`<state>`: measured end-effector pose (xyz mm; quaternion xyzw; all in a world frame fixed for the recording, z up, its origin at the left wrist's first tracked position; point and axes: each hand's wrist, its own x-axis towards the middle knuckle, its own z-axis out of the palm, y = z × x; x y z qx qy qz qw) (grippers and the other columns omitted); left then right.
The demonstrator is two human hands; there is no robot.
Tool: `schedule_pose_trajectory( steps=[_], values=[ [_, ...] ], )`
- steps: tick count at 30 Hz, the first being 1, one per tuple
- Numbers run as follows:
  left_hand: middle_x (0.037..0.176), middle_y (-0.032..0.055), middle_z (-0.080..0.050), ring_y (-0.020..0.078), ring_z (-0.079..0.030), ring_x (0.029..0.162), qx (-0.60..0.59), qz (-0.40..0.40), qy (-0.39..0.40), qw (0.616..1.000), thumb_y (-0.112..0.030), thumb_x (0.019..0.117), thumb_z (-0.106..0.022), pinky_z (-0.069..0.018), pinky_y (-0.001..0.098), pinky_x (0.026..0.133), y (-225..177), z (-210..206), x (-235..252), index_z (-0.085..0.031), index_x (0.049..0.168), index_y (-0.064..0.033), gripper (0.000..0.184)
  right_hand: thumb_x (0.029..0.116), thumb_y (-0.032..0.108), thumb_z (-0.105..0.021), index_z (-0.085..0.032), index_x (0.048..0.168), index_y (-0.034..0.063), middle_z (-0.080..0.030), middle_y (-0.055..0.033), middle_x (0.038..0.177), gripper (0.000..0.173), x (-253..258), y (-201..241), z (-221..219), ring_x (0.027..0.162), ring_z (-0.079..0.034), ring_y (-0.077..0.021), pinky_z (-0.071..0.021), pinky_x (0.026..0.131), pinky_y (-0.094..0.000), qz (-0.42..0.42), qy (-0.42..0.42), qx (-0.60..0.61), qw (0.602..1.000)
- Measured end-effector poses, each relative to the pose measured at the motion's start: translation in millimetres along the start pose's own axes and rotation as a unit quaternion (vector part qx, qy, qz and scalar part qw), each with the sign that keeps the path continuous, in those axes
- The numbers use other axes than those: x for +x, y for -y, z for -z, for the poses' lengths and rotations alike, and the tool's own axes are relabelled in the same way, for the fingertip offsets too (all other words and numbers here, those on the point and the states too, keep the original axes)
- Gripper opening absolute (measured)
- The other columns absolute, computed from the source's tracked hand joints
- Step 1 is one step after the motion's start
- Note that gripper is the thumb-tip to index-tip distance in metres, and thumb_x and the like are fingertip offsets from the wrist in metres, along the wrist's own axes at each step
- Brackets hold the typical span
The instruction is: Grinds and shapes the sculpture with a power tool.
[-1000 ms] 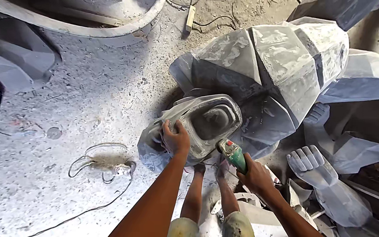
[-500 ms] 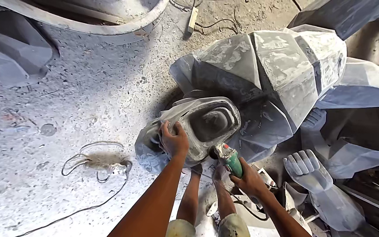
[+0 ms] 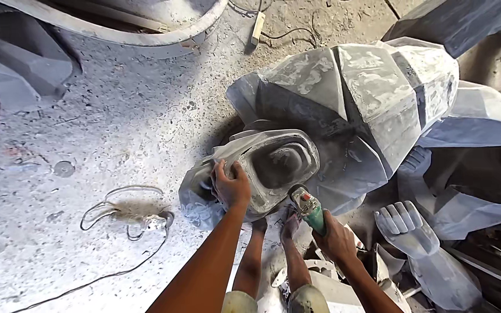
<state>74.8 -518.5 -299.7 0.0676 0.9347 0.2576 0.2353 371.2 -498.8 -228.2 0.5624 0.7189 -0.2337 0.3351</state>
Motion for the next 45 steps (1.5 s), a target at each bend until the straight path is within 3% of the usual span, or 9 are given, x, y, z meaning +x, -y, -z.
schedule_pose_trajectory(
  steps=[3, 9, 16, 24, 33, 39, 45],
  values=[
    [0.149, 0.008, -0.055, 0.0279, -0.051, 0.138, 0.002, 0.002, 0.001, 1.0, -0.049, 0.103, -0.052, -0.0361, 0.0615, 0.11, 0.8, -0.2, 0.6, -0.059, 0.142, -0.0165, 0.052, 0.0859, 0.052, -0.064, -0.057, 0.137, 0.0218, -0.073, -0.0058, 0.108, 0.06, -4.1, -5.5, -4.1, 0.088, -0.074, -0.0273, -0.0584, 0.07, -0.0519, 0.006, -0.006, 0.0, 1.0],
    [0.148, 0.0076, -0.056, 0.0273, -0.051, 0.138, -0.002, 0.003, 0.0, 1.0, -0.05, 0.1027, -0.052, -0.0359, 0.0606, 0.111, 1.2, -1.2, 1.4, -0.059, 0.142, -0.017, 0.052, 0.0855, 0.052, -0.067, -0.058, 0.134, 0.0189, -0.074, -0.0071, 0.091, 0.06, 2.8, -18.6, 1.3, 0.083, -0.074, -0.0287, -0.0577, 0.069, -0.0527, -0.011, -0.064, 0.065, 0.996],
    [0.151, 0.0092, -0.054, 0.0278, -0.049, 0.14, -0.002, -0.002, 0.005, 1.0, -0.05, 0.1031, -0.052, -0.0339, 0.0605, 0.114, 2.2, -1.4, 1.7, -0.058, 0.144, -0.0165, 0.053, 0.0864, 0.053, -0.063, -0.054, 0.136, 0.0232, -0.072, -0.005, 0.106, 0.059, 8.6, 2.1, 2.8, 0.093, -0.073, -0.0274, -0.0581, 0.074, -0.0533, 0.033, 0.026, 0.035, 0.999],
    [0.149, 0.0099, -0.055, 0.0291, -0.051, 0.138, -0.005, 0.0, 0.012, 1.0, -0.049, 0.1038, -0.051, -0.0343, 0.0617, 0.113, 0.7, 1.0, 0.9, -0.058, 0.144, -0.0153, 0.053, 0.0848, 0.048, -0.071, -0.058, 0.13, 0.0197, -0.072, -0.0092, 0.095, 0.055, 19.1, -8.8, 17.1, 0.079, -0.072, -0.0321, -0.0562, 0.064, -0.0552, -0.03, -0.101, 0.034, 0.994],
    [0.152, 0.0081, -0.053, 0.0279, -0.049, 0.14, -0.006, 0.005, 0.01, 1.0, -0.049, 0.1035, -0.051, -0.0341, 0.0615, 0.113, -0.2, 1.2, 0.8, -0.058, 0.144, -0.017, 0.052, 0.0868, 0.054, -0.065, -0.059, 0.132, 0.0228, -0.072, -0.0057, 0.103, 0.055, 18.5, -7.9, 13.3, 0.086, -0.073, -0.0278, -0.058, 0.068, -0.0523, 0.015, -0.043, -0.005, 0.999],
    [0.149, 0.0084, -0.055, 0.0276, -0.051, 0.137, -0.011, 0.007, 0.001, 1.0, -0.049, 0.1027, -0.052, -0.0341, 0.0614, 0.112, -0.3, -0.2, -0.2, -0.059, 0.143, -0.0167, 0.052, 0.085, 0.046, -0.072, -0.06, 0.13, 0.0174, -0.073, -0.0092, 0.094, 0.054, 24.5, -18.2, 22.1, 0.08, -0.072, -0.0315, -0.0562, 0.063, -0.0549, -0.03, -0.131, 0.037, 0.99],
    [0.149, 0.0078, -0.055, 0.0262, -0.05, 0.138, -0.006, 0.004, 0.001, 1.0, -0.048, 0.1031, -0.051, -0.0341, 0.0608, 0.113, 0.8, -0.1, 0.7, -0.058, 0.143, -0.0169, 0.051, 0.0839, 0.053, -0.068, -0.056, 0.132, 0.0229, -0.073, -0.006, 0.092, 0.058, 14.1, -2.9, 11.0, 0.085, -0.073, -0.0285, -0.0578, 0.07, -0.0544, -0.012, -0.032, 0.052, 0.998]
  ],
)
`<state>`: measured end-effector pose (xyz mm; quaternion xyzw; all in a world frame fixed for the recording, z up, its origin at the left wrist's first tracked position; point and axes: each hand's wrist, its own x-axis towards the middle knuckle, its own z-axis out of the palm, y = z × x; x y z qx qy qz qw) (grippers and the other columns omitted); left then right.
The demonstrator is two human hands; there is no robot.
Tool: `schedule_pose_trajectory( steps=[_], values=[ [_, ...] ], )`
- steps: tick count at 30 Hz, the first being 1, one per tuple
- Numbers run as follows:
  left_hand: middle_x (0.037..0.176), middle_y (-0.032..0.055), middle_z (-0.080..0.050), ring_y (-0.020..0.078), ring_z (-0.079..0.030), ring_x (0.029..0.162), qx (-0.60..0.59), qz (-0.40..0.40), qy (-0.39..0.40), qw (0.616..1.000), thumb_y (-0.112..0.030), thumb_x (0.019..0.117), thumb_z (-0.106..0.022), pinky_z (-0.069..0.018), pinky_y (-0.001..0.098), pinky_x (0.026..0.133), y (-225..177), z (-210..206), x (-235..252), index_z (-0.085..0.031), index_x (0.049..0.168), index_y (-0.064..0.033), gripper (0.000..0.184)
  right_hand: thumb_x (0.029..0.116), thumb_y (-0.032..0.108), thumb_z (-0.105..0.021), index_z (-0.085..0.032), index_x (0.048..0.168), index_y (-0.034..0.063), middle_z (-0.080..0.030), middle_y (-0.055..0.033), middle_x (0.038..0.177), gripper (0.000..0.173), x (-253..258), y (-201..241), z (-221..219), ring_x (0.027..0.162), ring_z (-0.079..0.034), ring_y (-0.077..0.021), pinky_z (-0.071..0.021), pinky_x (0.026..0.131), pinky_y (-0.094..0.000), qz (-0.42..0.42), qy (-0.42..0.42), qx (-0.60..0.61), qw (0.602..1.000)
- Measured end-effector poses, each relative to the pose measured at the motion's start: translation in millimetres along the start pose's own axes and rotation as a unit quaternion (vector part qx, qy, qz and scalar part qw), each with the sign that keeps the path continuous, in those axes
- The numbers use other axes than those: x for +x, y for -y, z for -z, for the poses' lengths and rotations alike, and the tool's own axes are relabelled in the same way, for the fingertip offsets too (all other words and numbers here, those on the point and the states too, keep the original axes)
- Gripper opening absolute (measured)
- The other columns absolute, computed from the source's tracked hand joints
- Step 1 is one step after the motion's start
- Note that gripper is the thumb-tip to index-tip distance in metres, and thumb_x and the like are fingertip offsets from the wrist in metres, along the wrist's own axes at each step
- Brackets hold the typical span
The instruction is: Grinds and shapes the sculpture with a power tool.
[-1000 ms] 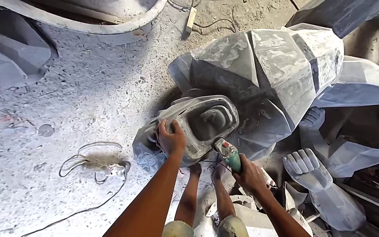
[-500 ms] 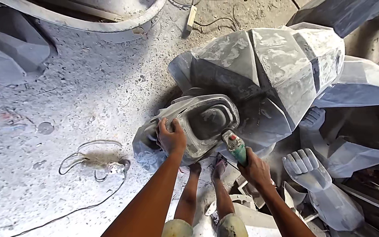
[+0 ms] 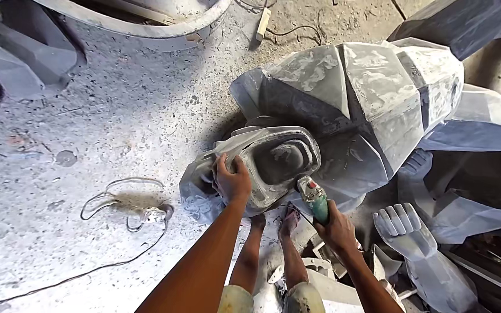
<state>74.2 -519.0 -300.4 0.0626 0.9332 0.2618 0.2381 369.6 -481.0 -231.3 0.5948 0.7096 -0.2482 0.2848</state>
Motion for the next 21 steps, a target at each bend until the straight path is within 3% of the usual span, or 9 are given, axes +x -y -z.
schedule_pose_trajectory(
  steps=[5, 10, 14, 17, 21],
  values=[
    [0.149, 0.0067, -0.055, 0.0251, -0.049, 0.139, -0.002, 0.001, -0.002, 1.0, -0.049, 0.1028, -0.051, -0.0327, 0.0606, 0.114, 0.8, -1.5, 0.6, -0.059, 0.143, -0.0176, 0.051, 0.0833, 0.058, -0.069, -0.054, 0.133, 0.0226, -0.071, -0.0019, 0.094, 0.063, 4.5, -0.4, -7.6, 0.088, -0.071, -0.0192, -0.0587, 0.079, -0.0492, 0.066, 0.116, 0.136, 0.982],
    [0.15, 0.0082, -0.055, 0.0257, -0.049, 0.141, 0.001, -0.007, 0.005, 1.0, -0.048, 0.103, -0.051, -0.0308, 0.062, 0.116, 1.4, -0.9, 0.5, -0.058, 0.144, -0.0162, 0.052, 0.0818, 0.053, -0.075, -0.055, 0.132, 0.0213, -0.07, -0.0009, 0.102, 0.062, 9.5, -2.0, 0.6, 0.093, -0.07, -0.013, -0.0589, 0.085, -0.0424, 0.097, 0.204, 0.227, 0.947],
    [0.149, 0.0071, -0.056, 0.0251, -0.051, 0.139, 0.004, -0.006, -0.003, 1.0, -0.048, 0.1025, -0.051, -0.0353, 0.0601, 0.112, 1.5, -1.7, 0.2, -0.059, 0.143, -0.0169, 0.052, 0.0837, 0.058, -0.067, -0.054, 0.132, 0.0245, -0.071, -0.0034, 0.093, 0.06, 2.7, 12.8, 9.7, 0.089, -0.071, -0.0227, -0.0576, 0.078, -0.0514, 0.058, 0.146, 0.07, 0.985],
    [0.149, 0.0065, -0.055, 0.0248, -0.05, 0.139, 0.0, -0.004, -0.002, 1.0, -0.049, 0.1026, -0.051, -0.0343, 0.0602, 0.113, 2.1, -2.4, 0.9, -0.059, 0.143, -0.0177, 0.051, 0.0852, 0.053, -0.065, -0.056, 0.13, 0.0243, -0.073, -0.0057, 0.094, 0.053, -1.2, 22.4, 16.9, 0.089, -0.073, -0.0276, -0.0569, 0.074, -0.0534, 0.021, 0.085, -0.03, 0.996],
    [0.149, 0.007, -0.055, 0.0248, -0.048, 0.14, -0.008, -0.004, 0.0, 1.0, -0.048, 0.1026, -0.052, -0.0325, 0.0604, 0.114, 0.6, -1.7, 0.7, -0.059, 0.143, -0.0167, 0.051, 0.0849, 0.052, -0.067, -0.057, 0.125, 0.0229, -0.072, -0.0056, 0.093, 0.051, 2.5, 25.4, 13.8, 0.086, -0.072, -0.0281, -0.0565, 0.069, -0.0522, 0.01, 0.025, -0.044, 0.999]
  ],
)
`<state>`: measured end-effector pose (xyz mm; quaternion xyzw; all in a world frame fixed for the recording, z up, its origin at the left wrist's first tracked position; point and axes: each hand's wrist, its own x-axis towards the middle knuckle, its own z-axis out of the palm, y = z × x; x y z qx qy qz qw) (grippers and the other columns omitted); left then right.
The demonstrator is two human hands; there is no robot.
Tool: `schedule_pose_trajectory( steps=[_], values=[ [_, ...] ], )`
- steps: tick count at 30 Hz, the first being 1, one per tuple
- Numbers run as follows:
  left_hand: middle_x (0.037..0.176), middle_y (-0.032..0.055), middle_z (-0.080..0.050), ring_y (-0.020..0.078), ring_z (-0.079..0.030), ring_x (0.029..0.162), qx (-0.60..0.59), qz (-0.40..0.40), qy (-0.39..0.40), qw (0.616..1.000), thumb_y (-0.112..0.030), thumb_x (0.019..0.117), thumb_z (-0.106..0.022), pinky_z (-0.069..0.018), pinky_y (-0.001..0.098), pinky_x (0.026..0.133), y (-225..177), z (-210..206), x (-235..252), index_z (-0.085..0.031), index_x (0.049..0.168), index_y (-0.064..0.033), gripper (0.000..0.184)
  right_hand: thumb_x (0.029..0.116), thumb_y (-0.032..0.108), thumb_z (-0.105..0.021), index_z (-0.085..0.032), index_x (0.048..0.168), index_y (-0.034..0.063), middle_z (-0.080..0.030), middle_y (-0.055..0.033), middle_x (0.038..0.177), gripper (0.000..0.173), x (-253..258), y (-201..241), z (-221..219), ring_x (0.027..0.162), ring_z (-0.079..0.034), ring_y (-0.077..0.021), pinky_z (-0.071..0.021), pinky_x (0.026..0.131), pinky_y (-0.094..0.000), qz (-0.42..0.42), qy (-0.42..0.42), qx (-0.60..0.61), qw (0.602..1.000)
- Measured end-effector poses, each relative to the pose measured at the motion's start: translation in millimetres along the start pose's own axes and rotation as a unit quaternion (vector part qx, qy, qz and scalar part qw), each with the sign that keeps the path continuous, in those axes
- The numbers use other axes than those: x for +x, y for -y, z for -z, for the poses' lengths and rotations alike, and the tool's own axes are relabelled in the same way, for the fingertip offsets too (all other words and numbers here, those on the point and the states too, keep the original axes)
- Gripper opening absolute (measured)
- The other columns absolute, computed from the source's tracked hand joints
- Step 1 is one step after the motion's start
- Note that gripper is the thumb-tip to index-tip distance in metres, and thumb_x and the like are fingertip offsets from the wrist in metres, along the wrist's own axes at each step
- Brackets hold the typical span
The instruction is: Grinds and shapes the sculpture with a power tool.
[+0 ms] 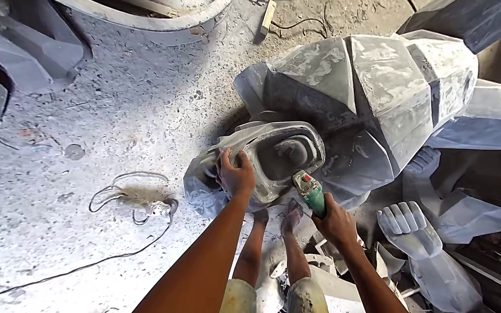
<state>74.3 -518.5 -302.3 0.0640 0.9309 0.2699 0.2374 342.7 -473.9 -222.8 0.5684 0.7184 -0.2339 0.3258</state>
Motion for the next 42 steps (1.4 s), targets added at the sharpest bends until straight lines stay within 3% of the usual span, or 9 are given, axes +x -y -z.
schedule_pose_trajectory(
  steps=[6, 14, 17, 22, 28, 33, 36, 39, 42],
  values=[
    [0.149, 0.0077, -0.055, 0.0256, -0.049, 0.139, 0.004, 0.0, -0.003, 1.0, -0.05, 0.1027, -0.051, -0.0349, 0.0599, 0.112, 0.8, -1.1, -0.7, -0.059, 0.143, -0.0171, 0.052, 0.0831, 0.057, -0.067, -0.054, 0.13, 0.0249, -0.071, -0.0029, 0.092, 0.059, -3.6, -3.2, -11.1, 0.088, -0.072, -0.0243, -0.0577, 0.075, -0.0522, 0.033, 0.073, 0.09, 0.993],
    [0.155, 0.0068, -0.05, 0.0273, -0.046, 0.142, -0.009, -0.005, 0.019, 1.0, -0.037, 0.1064, -0.033, -0.032, 0.0637, 0.112, 7.4, 1.2, 0.6, -0.055, 0.147, -0.0205, 0.049, 0.0852, 0.045, -0.07, -0.058, 0.133, 0.0215, -0.073, -0.0092, 0.099, 0.055, -1.8, -11.0, 0.1, 0.082, -0.073, -0.032, -0.0569, 0.065, -0.0561, -0.033, -0.082, 0.014, 0.996],
    [0.158, 0.0052, -0.047, 0.0258, -0.042, 0.147, -0.017, -0.018, 0.028, 0.999, -0.035, 0.1055, -0.027, -0.0294, 0.0637, 0.115, 11.4, 2.1, 2.2, -0.053, 0.149, -0.0195, 0.053, 0.0854, 0.05, -0.071, -0.057, 0.13, 0.0187, -0.071, -0.0058, 0.086, 0.057, 11.6, -10.2, 6.2, 0.079, -0.071, -0.0257, -0.057, 0.069, -0.053, 0.005, -0.066, 0.168, 0.984],
    [0.163, 0.0039, -0.042, 0.024, -0.037, 0.151, -0.024, -0.039, 0.056, 0.997, -0.034, 0.107, -0.02, -0.0268, 0.062, 0.118, 18.2, 4.6, 7.3, -0.05, 0.153, -0.0191, 0.057, 0.084, 0.046, -0.079, -0.055, 0.128, 0.0164, -0.071, -0.004, 0.089, 0.058, 38.7, 23.7, -3.0, 0.072, -0.071, -0.0173, -0.0631, 0.068, -0.0406, 0.081, 0.008, 0.46, 0.884],
    [0.165, 0.0055, -0.037, 0.0226, -0.033, 0.153, -0.06, -0.125, 0.109, 0.984, -0.035, 0.108, -0.017, -0.0281, 0.0529, 0.123, 43.3, 7.8, 20.3, -0.045, 0.156, -0.0159, 0.059, 0.0846, 0.04, -0.08, -0.056, 0.129, 0.0182, -0.071, -0.0052, 0.093, 0.055, 70.9, 66.4, 1.0, 0.075, -0.071, -0.0172, -0.0626, 0.07, -0.039, 0.176, 0.046, 0.481, 0.858],
    [0.154, 0.0048, -0.053, 0.018, -0.044, 0.147, -0.127, -0.135, 0.037, 0.982, -0.028, 0.1066, -0.02, -0.0308, 0.0457, 0.123, 47.3, 1.2, 17.7, -0.059, 0.144, -0.0088, 0.057, 0.0857, 0.04, -0.08, -0.057, 0.13, 0.0192, -0.07, -0.0047, 0.093, 0.054, 94.0, 82.7, 1.5, 0.074, -0.07, -0.0156, -0.0618, 0.067, -0.0375, 0.215, 0.067, 0.456, 0.861],
    [0.146, 0.0002, -0.062, 0.0172, -0.053, 0.14, -0.097, -0.096, 0.003, 0.991, -0.041, 0.1111, -0.019, -0.0384, 0.0501, 0.118, 41.4, 4.4, 16.4, -0.064, 0.14, -0.0171, 0.058, 0.0868, 0.036, -0.08, -0.056, 0.13, 0.0177, -0.071, -0.004, 0.097, 0.053, 104.3, 88.6, 8.6, 0.078, -0.071, -0.0145, -0.0622, 0.071, -0.0366, 0.249, 0.083, 0.45, 0.854],
    [0.128, 0.0048, -0.072, 0.0248, -0.065, 0.122, -0.076, -0.04, -0.032, 0.996, -0.052, 0.1104, -0.022, -0.0471, 0.0574, 0.104, 34.2, 6.4, 14.0, -0.072, 0.13, -0.0209, 0.062, 0.0866, 0.033, -0.081, -0.057, 0.128, 0.0164, -0.071, -0.0047, 0.097, 0.05, 114.2, 90.5, 20.2, 0.078, -0.071, -0.0158, -0.063, 0.071, -0.0377, 0.284, 0.092, 0.439, 0.847],
    [0.113, 0.0126, -0.075, 0.0322, -0.069, 0.11, -0.066, -0.012, -0.056, 0.996, -0.054, 0.1098, -0.023, -0.0488, 0.0614, 0.096, 31.5, 7.1, 12.6, -0.076, 0.116, -0.0132, 0.067, 0.0866, 0.029, -0.081, -0.057, 0.131, 0.0159, -0.072, -0.0038, 0.103, 0.051, 123.0, 90.7, 35.3, 0.088, -0.072, -0.0143, -0.0628, 0.079, -0.0379, 0.322, 0.098, 0.417, 0.844]
  ],
)
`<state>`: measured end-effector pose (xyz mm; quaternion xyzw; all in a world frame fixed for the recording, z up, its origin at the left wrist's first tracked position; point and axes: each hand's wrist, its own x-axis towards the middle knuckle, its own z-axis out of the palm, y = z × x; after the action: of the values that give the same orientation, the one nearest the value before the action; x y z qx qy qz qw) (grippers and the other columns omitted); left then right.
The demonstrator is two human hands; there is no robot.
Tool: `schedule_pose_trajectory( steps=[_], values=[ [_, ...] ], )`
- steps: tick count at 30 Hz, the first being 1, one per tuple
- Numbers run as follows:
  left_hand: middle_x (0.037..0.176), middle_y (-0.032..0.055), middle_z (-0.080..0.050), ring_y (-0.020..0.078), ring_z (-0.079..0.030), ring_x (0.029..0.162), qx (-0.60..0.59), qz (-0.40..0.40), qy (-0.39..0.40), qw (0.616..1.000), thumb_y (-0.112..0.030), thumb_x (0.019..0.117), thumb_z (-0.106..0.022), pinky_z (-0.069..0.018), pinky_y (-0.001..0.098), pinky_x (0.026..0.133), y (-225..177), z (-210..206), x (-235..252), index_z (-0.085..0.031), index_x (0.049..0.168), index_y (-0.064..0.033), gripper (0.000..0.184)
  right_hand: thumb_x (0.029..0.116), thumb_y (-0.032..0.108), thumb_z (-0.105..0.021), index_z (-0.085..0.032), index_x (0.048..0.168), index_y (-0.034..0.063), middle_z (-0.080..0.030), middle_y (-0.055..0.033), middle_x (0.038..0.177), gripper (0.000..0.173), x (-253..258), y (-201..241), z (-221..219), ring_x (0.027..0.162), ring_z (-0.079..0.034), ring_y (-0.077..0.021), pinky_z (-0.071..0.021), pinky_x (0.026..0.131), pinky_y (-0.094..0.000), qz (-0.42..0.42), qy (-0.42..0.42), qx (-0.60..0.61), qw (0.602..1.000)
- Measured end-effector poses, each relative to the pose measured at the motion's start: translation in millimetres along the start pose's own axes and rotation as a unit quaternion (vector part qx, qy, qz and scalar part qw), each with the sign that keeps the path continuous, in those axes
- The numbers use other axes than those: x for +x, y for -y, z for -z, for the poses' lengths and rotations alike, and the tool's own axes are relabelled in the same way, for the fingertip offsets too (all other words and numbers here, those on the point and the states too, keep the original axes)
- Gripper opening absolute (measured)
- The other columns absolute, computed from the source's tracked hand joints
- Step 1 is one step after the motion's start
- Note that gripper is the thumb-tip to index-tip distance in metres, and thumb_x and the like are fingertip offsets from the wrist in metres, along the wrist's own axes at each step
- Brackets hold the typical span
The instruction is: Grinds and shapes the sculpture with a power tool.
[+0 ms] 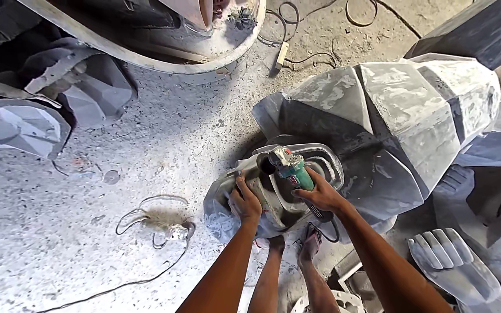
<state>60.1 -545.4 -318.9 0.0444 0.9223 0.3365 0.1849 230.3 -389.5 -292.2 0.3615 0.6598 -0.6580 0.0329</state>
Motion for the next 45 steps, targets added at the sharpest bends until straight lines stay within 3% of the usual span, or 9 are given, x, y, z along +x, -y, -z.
schedule_pose_trajectory(
  steps=[4, 9, 14, 18, 23, 26, 33, 40, 45],
  values=[
    [0.099, 0.0159, -0.075, 0.0344, -0.071, 0.1, 0.009, 0.023, -0.022, 0.999, -0.055, 0.1096, -0.028, -0.05, 0.062, 0.09, -2.5, 0.3, 1.0, -0.076, 0.103, -0.0084, 0.067, 0.0847, 0.026, -0.081, -0.057, 0.131, 0.0149, -0.072, -0.0035, 0.105, 0.054, 6.5, 8.0, 9.5, 0.09, -0.072, -0.0134, -0.0626, 0.081, -0.0363, 0.021, 0.035, -0.009, 0.999],
    [0.1, 0.0151, -0.075, 0.032, -0.07, 0.101, 0.004, 0.061, -0.044, 0.997, -0.049, 0.1106, -0.034, -0.0487, 0.0578, 0.094, 0.7, -2.7, 8.7, -0.077, 0.102, -0.0076, 0.061, 0.0838, 0.024, -0.081, -0.058, 0.131, 0.0144, -0.072, -0.0037, 0.105, 0.054, 16.8, 4.8, 15.7, 0.091, -0.072, -0.0135, -0.0622, 0.082, -0.0368, 0.031, 0.089, -0.021, 0.995],
    [0.107, 0.0116, -0.077, 0.0293, -0.07, 0.108, 0.006, 0.092, -0.056, 0.994, -0.049, 0.1106, -0.035, -0.047, 0.0574, 0.099, 5.6, -6.0, 13.3, -0.079, 0.103, -0.009, 0.06, 0.084, 0.04, -0.079, -0.056, 0.133, 0.0195, -0.071, -0.004, 0.102, 0.058, 23.7, 0.4, 26.1, 0.087, -0.071, -0.0162, -0.0614, 0.078, -0.0453, -0.03, 0.029, -0.146, 0.988],
    [0.103, 0.0106, -0.078, 0.0294, -0.071, 0.104, 0.019, 0.11, -0.064, 0.992, -0.051, 0.1105, -0.034, -0.0486, 0.0582, 0.095, 3.4, -5.8, 14.0, -0.079, 0.099, -0.0106, 0.061, 0.0832, 0.049, -0.075, -0.054, 0.132, 0.0239, -0.071, -0.0041, 0.093, 0.058, 24.0, 6.4, 30.8, 0.082, -0.071, -0.0223, -0.0583, 0.07, -0.054, -0.076, -0.013, -0.273, 0.959],
    [0.1, 0.0118, -0.078, 0.031, -0.071, 0.101, 0.023, 0.102, -0.078, 0.991, -0.049, 0.1108, -0.036, -0.0487, 0.0582, 0.093, 2.8, -5.7, 14.7, -0.08, 0.096, -0.0094, 0.061, 0.0844, 0.044, -0.078, -0.054, 0.134, 0.0217, -0.071, -0.0048, 0.099, 0.06, 15.5, 4.6, 25.3, 0.081, -0.072, -0.0172, -0.0625, 0.076, -0.0445, -0.073, 0.046, -0.113, 0.99],
    [0.1, 0.012, -0.078, 0.0312, -0.071, 0.101, 0.019, 0.109, -0.079, 0.991, -0.049, 0.1104, -0.037, -0.0487, 0.0581, 0.093, 3.6, -5.6, 14.5, -0.08, 0.097, -0.0093, 0.06, 0.0836, 0.044, -0.078, -0.055, 0.131, 0.0215, -0.071, -0.0043, 0.096, 0.057, 16.0, 7.3, 22.0, 0.08, -0.072, -0.017, -0.062, 0.074, -0.0453, -0.071, 0.045, -0.135, 0.987],
    [0.103, 0.013, -0.077, 0.0328, -0.07, 0.104, 0.018, 0.128, -0.073, 0.989, -0.052, 0.1096, -0.036, -0.048, 0.0598, 0.095, 1.4, -5.6, 15.6, -0.079, 0.096, -0.0082, 0.063, 0.0838, 0.05, -0.074, -0.052, 0.138, 0.0251, -0.072, -0.0075, 0.091, 0.063, 10.9, 22.1, 24.1, 0.086, -0.072, -0.0302, -0.0561, 0.072, -0.0563, -0.149, -0.069, -0.378, 0.911],
    [0.097, 0.0139, -0.077, 0.0323, -0.071, 0.099, -0.001, 0.131, -0.071, 0.989, -0.052, 0.1085, -0.041, -0.05, 0.0594, 0.091, 0.1, -3.5, 15.0, -0.079, 0.098, -0.0089, 0.059, 0.0833, 0.053, -0.074, -0.054, 0.133, 0.0235, -0.069, -0.0035, 0.088, 0.061, 8.8, 16.1, 13.7, 0.081, -0.07, -0.0218, -0.0583, 0.071, -0.052, -0.115, -0.059, -0.23, 0.965],
    [0.096, 0.0145, -0.077, 0.0332, -0.071, 0.099, 0.008, 0.133, -0.069, 0.989, -0.052, 0.1089, -0.04, -0.05, 0.0595, 0.091, -1.8, -2.8, 14.4, -0.079, 0.097, -0.0075, 0.06, 0.0837, 0.053, -0.072, -0.053, 0.133, 0.0237, -0.069, -0.0026, 0.087, 0.061, 3.6, 16.2, 0.1, 0.083, -0.071, -0.021, -0.0582, 0.073, -0.0515, -0.124, -0.045, -0.242, 0.961]
  ],
)
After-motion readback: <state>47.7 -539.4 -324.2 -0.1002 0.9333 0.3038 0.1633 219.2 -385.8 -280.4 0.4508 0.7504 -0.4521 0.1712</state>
